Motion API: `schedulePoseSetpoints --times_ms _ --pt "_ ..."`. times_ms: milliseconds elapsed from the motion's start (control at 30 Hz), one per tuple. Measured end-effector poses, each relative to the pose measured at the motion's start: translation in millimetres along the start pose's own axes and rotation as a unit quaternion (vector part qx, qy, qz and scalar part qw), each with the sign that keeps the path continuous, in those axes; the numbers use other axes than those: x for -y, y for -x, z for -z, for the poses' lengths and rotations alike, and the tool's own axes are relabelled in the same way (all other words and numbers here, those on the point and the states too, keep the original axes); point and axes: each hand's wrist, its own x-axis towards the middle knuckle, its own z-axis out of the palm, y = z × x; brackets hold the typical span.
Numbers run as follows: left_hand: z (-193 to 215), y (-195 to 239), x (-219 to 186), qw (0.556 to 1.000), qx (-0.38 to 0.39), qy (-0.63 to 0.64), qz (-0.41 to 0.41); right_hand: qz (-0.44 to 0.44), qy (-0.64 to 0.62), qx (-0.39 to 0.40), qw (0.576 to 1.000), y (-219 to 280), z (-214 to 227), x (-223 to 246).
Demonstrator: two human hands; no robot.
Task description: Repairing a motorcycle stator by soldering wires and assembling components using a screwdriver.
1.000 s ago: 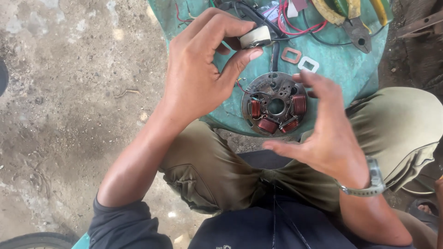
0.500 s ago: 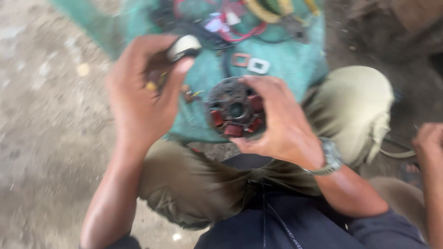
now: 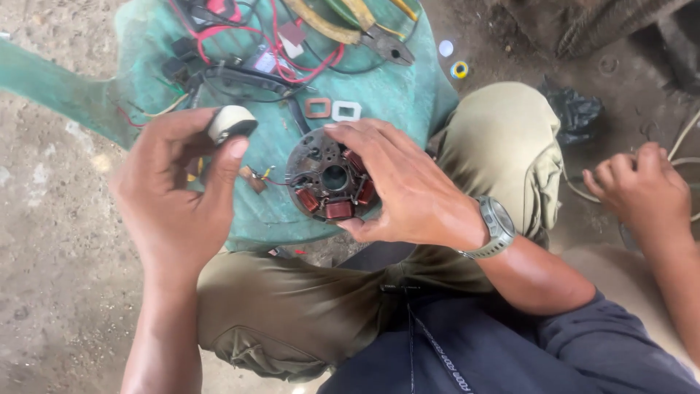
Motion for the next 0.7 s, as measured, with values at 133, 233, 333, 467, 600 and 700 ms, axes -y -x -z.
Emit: schedulePoseSetpoints --times_ms 133,233,333,467,600,700 --pt "-3.3 3.9 -2.0 1.000 0.004 0.008 0.006 -0.015 -0.004 0.014 1.000 3.5 2.6 0.8" --pt "-2.8 5.8 -1.0 1.000 -0.003 -0.001 0.014 0.022 0.006 -0.001 1.000 5.2 1.9 0.4" --pt "-3.1 7.6 -1.3 1.000 0.000 0.000 0.010 0.024 0.008 -0.002 1.000 6.7 2.9 1.9" --pt "-3.3 8.9 1.8 1.000 0.000 -0.002 -0.010 0.024 0.013 0.002 1.000 6.9 2.5 1.7" --pt "-3.1 8.4 1.8 1.000 0.002 -0.008 -0.013 0.037 0.037 -0.008 0.999 9.5 1.7 2.2" --pt "-3.1 8.9 1.8 1.000 -0.001 -0.001 -0.008 0.035 0.026 -0.009 0.999 9.9 1.3 2.7"
